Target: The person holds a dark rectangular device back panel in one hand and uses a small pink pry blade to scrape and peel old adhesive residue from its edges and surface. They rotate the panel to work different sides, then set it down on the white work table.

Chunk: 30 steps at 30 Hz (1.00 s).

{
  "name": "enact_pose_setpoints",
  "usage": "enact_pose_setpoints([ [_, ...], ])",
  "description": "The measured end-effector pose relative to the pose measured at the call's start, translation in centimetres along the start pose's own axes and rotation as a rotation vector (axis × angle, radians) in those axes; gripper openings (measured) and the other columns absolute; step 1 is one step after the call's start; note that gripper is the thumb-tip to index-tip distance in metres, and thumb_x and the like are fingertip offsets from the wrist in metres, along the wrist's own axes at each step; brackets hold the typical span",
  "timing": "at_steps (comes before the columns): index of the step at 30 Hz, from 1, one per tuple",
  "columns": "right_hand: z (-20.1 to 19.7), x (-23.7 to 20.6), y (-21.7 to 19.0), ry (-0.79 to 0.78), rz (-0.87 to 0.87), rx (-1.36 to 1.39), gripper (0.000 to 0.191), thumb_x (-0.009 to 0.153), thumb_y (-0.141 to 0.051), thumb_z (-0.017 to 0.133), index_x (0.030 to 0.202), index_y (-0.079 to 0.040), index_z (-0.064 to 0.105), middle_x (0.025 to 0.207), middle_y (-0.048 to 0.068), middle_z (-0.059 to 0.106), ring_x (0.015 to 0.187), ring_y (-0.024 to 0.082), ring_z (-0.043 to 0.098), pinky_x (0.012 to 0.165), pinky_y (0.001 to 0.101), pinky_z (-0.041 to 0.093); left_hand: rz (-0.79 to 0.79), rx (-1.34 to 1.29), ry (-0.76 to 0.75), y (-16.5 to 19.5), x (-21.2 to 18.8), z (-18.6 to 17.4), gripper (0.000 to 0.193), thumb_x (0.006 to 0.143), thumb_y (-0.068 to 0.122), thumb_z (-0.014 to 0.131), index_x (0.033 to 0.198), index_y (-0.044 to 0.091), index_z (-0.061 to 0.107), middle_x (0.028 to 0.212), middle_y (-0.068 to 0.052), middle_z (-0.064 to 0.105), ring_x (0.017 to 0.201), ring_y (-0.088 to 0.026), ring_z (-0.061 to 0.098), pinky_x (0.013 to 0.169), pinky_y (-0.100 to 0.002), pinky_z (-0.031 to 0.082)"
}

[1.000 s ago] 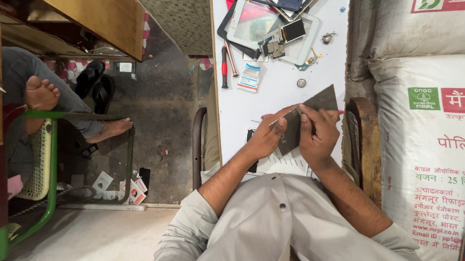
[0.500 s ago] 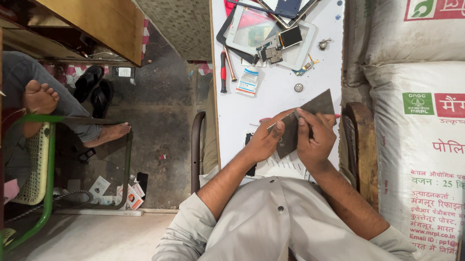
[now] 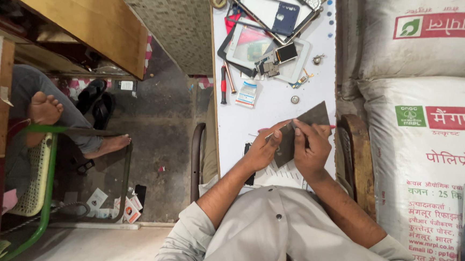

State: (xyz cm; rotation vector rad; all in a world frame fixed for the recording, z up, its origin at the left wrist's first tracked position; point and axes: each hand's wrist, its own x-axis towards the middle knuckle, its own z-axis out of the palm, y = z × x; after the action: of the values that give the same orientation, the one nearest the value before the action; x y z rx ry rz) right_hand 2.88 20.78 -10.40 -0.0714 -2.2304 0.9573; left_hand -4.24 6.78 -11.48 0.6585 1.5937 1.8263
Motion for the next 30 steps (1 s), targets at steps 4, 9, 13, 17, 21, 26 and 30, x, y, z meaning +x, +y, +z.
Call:
enact_pose_setpoints([
  [4,-0.3,-0.1,-0.5,0.023,-0.009,0.012,0.018,0.100,-0.001,0.066,0.116,-0.004,0.073,0.082,0.005,0.059,0.086,0.022,0.048,0.086,0.0340,0.043,-0.019,0.045,0.009,0.1,-0.2,0.2,0.084,0.104,0.069,0.033,0.155,0.005,0.051,0.102,-0.006,0.065,0.090,-0.010,0.052,0.082,-0.024,0.047],
  [9,-0.6,0.1,-1.0,0.011,-0.042,-0.027,0.019,0.098,0.000,0.066,0.115,-0.003,0.074,0.079,0.005,0.058,0.084,0.022,0.048,0.087,0.0358,0.042,0.048,0.004,-0.003,0.4,-0.3,0.3,0.083,0.105,0.069,0.033,0.151,0.003,0.049,0.112,-0.003,0.066,0.099,-0.009,0.055,0.089,-0.024,0.047],
  [13,-0.6,0.1,-0.9,0.073,-0.036,-0.064,0.019,0.098,0.001,0.066,0.115,-0.004,0.073,0.083,0.007,0.060,0.086,0.025,0.050,0.086,0.0350,0.043,-0.034,0.080,-0.012,0.2,-0.3,0.3,0.084,0.105,0.068,0.034,0.156,0.004,0.053,0.086,-0.005,0.050,0.084,-0.012,0.048,0.080,-0.026,0.046],
  [17,-0.7,-0.4,0.1,-0.030,-0.116,-0.119,0.028,0.088,0.006,0.065,0.112,-0.005,0.074,0.078,0.008,0.059,0.077,0.025,0.051,0.086,0.0411,0.041,-0.036,0.039,-0.025,-0.7,0.4,0.5,0.087,0.100,0.072,0.033,0.148,0.003,0.054,0.100,-0.002,0.065,0.089,-0.011,0.056,0.083,-0.026,0.050],
  [21,-0.6,-0.4,1.4,0.047,-0.068,-0.104,0.030,0.089,0.008,0.064,0.114,-0.006,0.072,0.083,0.007,0.060,0.081,0.027,0.049,0.087,0.0407,0.042,0.046,-0.012,-0.054,-1.5,1.3,0.3,0.090,0.102,0.075,0.033,0.148,0.000,0.053,0.106,-0.002,0.066,0.096,-0.010,0.057,0.090,-0.026,0.049],
  [26,-0.7,-0.2,2.0,0.003,-0.104,-0.108,0.030,0.088,0.008,0.064,0.113,-0.005,0.073,0.078,0.006,0.056,0.077,0.023,0.050,0.087,0.0421,0.041,0.046,-0.096,-0.067,-2.9,1.5,0.3,0.091,0.102,0.075,0.037,0.151,-0.001,0.051,0.118,-0.006,0.061,0.113,-0.014,0.056,0.104,-0.029,0.046],
  [30,-0.5,0.0,2.2,0.087,0.081,-0.063,0.021,0.098,0.005,0.067,0.114,-0.007,0.073,0.080,0.005,0.056,0.086,0.026,0.046,0.084,0.0352,0.042,-0.013,-0.104,-0.049,-4.0,1.9,0.3,0.093,0.101,0.076,0.038,0.154,0.000,0.051,0.119,-0.010,0.062,0.113,-0.016,0.056,0.103,-0.031,0.047],
])
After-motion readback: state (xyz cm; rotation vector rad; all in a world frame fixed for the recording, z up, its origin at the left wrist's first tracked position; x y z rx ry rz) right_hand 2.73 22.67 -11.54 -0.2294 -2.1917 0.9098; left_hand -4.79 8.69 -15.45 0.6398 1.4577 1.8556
